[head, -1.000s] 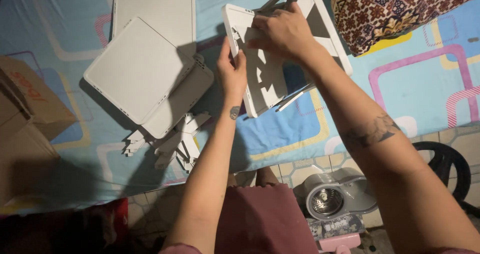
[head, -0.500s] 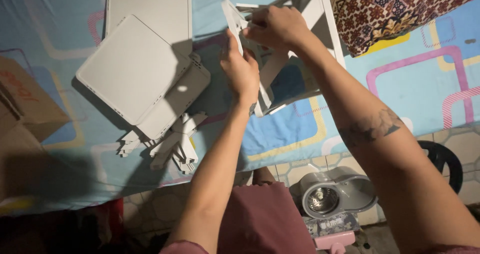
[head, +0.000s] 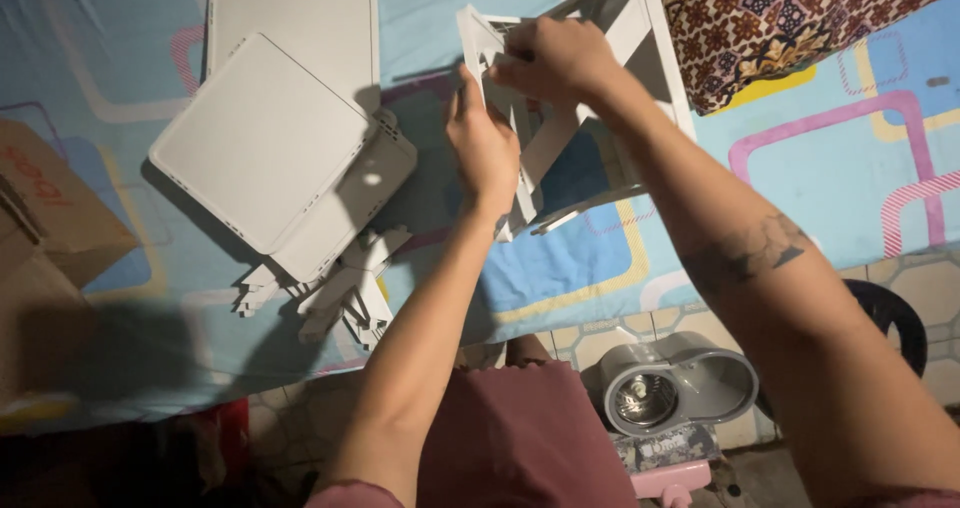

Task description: Assembling a multi-tier white plastic shelf unit by fitting the pieces together on a bed.

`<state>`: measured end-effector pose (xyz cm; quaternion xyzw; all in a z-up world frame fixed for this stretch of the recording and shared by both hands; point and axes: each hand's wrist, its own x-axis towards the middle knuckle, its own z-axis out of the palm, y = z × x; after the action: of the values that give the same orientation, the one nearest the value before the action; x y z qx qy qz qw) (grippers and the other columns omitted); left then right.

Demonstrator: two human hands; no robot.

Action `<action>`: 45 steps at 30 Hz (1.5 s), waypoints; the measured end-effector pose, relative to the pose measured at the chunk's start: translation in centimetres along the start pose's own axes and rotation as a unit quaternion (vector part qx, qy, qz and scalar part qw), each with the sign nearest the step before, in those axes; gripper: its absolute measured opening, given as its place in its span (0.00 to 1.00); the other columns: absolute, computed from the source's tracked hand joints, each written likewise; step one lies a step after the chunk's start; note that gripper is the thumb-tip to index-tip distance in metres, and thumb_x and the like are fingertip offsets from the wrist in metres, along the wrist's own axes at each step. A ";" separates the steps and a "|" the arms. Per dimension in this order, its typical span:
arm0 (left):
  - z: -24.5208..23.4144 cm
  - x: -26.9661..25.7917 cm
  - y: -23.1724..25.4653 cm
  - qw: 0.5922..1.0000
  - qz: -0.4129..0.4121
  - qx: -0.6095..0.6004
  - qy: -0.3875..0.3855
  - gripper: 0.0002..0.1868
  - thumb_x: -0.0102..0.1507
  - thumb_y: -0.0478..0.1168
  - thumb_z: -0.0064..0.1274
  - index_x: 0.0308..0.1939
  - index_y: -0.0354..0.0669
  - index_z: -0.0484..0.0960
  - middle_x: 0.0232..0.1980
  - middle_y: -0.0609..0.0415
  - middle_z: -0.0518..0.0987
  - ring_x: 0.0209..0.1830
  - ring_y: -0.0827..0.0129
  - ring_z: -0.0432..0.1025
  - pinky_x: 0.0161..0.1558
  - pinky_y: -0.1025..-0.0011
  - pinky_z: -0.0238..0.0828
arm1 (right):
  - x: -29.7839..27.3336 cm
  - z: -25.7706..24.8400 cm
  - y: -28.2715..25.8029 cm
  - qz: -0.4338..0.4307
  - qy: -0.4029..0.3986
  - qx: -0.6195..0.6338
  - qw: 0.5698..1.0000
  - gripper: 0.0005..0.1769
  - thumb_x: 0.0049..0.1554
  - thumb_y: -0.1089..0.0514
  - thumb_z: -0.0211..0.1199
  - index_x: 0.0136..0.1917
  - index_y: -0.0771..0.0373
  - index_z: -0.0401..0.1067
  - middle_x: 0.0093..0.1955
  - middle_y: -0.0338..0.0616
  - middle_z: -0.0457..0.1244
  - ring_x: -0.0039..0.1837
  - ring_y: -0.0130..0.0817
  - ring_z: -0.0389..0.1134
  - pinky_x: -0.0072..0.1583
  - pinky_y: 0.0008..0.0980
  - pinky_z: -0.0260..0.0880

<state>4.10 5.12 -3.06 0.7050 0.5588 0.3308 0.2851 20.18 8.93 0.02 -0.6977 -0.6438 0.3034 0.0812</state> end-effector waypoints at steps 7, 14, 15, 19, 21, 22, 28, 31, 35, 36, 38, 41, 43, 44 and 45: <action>0.1 0.7 0.1 0.997 -0.073 -0.028 -0.003 0.29 0.62 0.24 0.47 0.70 0.30 0.68 0.54 0.34 0.80 0.54 0.44 0.76 0.52 0.57 0.74 | -0.8 0.8 -2.6 0.136 -0.006 0.061 0.989 0.24 0.59 0.31 0.58 0.47 0.50 0.80 0.33 0.39 0.71 0.42 0.38 0.76 0.51 0.41 0.73; 0.6 0.5 -1.5 0.999 -0.004 -0.027 -0.017 0.32 0.63 0.24 0.46 0.73 0.29 0.63 0.58 0.32 0.77 0.59 0.41 0.74 0.59 0.55 0.73 | 0.0 -0.9 -0.9 0.083 -0.047 0.053 0.994 0.22 0.58 0.35 0.61 0.50 0.53 0.80 0.36 0.45 0.70 0.45 0.45 0.74 0.51 0.43 0.74; 0.3 0.8 -1.2 0.998 -0.010 -0.044 -0.036 0.32 0.64 0.26 0.47 0.73 0.32 0.63 0.58 0.33 0.77 0.59 0.41 0.74 0.58 0.55 0.73 | -0.1 -0.9 -0.3 0.059 -0.046 0.078 0.994 0.23 0.57 0.36 0.62 0.50 0.56 0.80 0.38 0.47 0.70 0.45 0.46 0.74 0.50 0.44 0.73; 0.0 1.3 -0.5 0.992 0.043 -0.099 -0.065 0.32 0.65 0.29 0.50 0.74 0.35 0.62 0.65 0.32 0.75 0.62 0.39 0.72 0.60 0.56 0.72 | -1.5 -2.0 1.0 -0.002 -0.023 0.069 0.997 0.24 0.59 0.36 0.63 0.48 0.59 0.79 0.40 0.52 0.69 0.44 0.51 0.72 0.48 0.47 0.70; 0.3 1.6 -0.7 0.994 0.046 -0.079 -0.067 0.34 0.64 0.31 0.53 0.75 0.37 0.61 0.66 0.34 0.75 0.63 0.41 0.73 0.60 0.57 0.72 | -1.9 -1.8 1.3 -0.014 0.013 0.048 0.999 0.26 0.61 0.35 0.63 0.47 0.61 0.77 0.38 0.52 0.68 0.43 0.53 0.71 0.47 0.50 0.69; 0.7 1.7 -0.6 0.995 0.048 -0.062 -0.067 0.36 0.63 0.33 0.55 0.75 0.38 0.60 0.67 0.36 0.75 0.63 0.43 0.73 0.60 0.58 0.73 | -2.3 -1.9 1.8 -0.026 0.048 0.024 0.998 0.28 0.63 0.34 0.63 0.45 0.63 0.74 0.37 0.52 0.67 0.43 0.55 0.69 0.46 0.52 0.68; 3.3 0.9 -3.9 0.954 0.023 -0.256 -0.152 0.45 0.59 0.33 0.57 0.79 0.45 0.56 0.66 0.42 0.76 0.61 0.58 0.75 0.59 0.65 0.74 | -3.7 -0.7 4.6 -0.146 0.241 -0.125 0.951 0.23 0.67 0.36 0.62 0.51 0.59 0.74 0.38 0.48 0.68 0.44 0.50 0.69 0.56 0.49 0.62; 6.2 0.6 -5.4 0.935 -0.069 -0.300 -0.175 0.42 0.61 0.32 0.55 0.79 0.45 0.60 0.63 0.42 0.79 0.57 0.59 0.78 0.57 0.65 0.76 | -4.6 -0.7 5.9 -0.151 0.301 -0.086 0.938 0.14 0.72 0.47 0.57 0.54 0.59 0.73 0.42 0.43 0.69 0.52 0.48 0.70 0.62 0.48 0.60; 6.4 1.2 -3.4 0.931 -0.114 -0.270 -0.220 0.41 0.60 0.31 0.52 0.78 0.44 0.60 0.61 0.43 0.80 0.56 0.60 0.78 0.56 0.66 0.75 | -7.4 -1.3 6.4 -0.077 0.281 -0.094 0.952 0.16 0.76 0.47 0.56 0.52 0.60 0.72 0.41 0.46 0.66 0.52 0.50 0.68 0.64 0.50 0.61; 7.3 1.1 -4.3 0.941 -0.072 -0.269 -0.191 0.42 0.60 0.30 0.51 0.79 0.42 0.58 0.63 0.44 0.78 0.58 0.60 0.76 0.58 0.65 0.73 | -8.3 -1.5 6.0 -0.074 0.311 -0.092 0.943 0.13 0.73 0.48 0.58 0.53 0.59 0.73 0.46 0.47 0.67 0.54 0.51 0.68 0.64 0.50 0.60; 8.9 0.9 -6.7 0.948 -0.028 -0.269 -0.168 0.42 0.60 0.29 0.50 0.79 0.41 0.56 0.65 0.44 0.75 0.59 0.61 0.74 0.59 0.65 0.72 | -10.1 -1.5 5.8 -0.065 0.343 -0.090 0.933 0.11 0.71 0.49 0.59 0.53 0.57 0.74 0.50 0.48 0.68 0.56 0.52 0.67 0.64 0.50 0.59; 8.6 1.5 -8.7 0.930 0.024 -0.337 -0.147 0.40 0.60 0.25 0.47 0.78 0.41 0.60 0.68 0.44 0.74 0.66 0.60 0.71 0.65 0.64 0.68 | -12.8 -1.6 5.5 -0.056 0.384 -0.086 0.918 0.11 0.70 0.55 0.56 0.60 0.59 0.75 0.59 0.50 0.67 0.63 0.53 0.63 0.65 0.51 0.57; 5.0 2.2 -7.6 0.883 -0.129 -0.392 -0.223 0.39 0.58 0.25 0.44 0.76 0.42 0.62 0.64 0.46 0.77 0.56 0.62 0.74 0.54 0.67 0.72 | -14.6 -1.6 4.2 -0.023 0.324 -0.057 0.944 0.10 0.72 0.54 0.56 0.62 0.58 0.73 0.65 0.48 0.65 0.71 0.51 0.60 0.74 0.53 0.54; 3.9 2.6 -7.6 0.883 -0.125 -0.392 -0.225 0.39 0.58 0.25 0.44 0.76 0.42 0.62 0.64 0.46 0.77 0.56 0.62 0.74 0.54 0.67 0.72 | -15.3 -1.4 4.2 -0.021 0.328 -0.058 0.943 0.10 0.72 0.54 0.56 0.62 0.58 0.73 0.65 0.48 0.65 0.71 0.51 0.60 0.74 0.53 0.54; 2.8 2.9 -7.6 0.872 -0.144 -0.399 -0.245 0.40 0.58 0.25 0.43 0.77 0.42 0.62 0.64 0.45 0.76 0.56 0.61 0.73 0.53 0.67 0.72 | -16.0 -1.2 4.1 -0.032 0.323 -0.079 0.942 0.13 0.72 0.54 0.55 0.67 0.58 0.71 0.70 0.48 0.63 0.77 0.50 0.57 0.78 0.55 0.48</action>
<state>2.17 9.47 -10.25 0.5019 0.3870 0.2977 0.7139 24.47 -6.55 4.02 -0.7415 -0.6268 0.0070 0.2392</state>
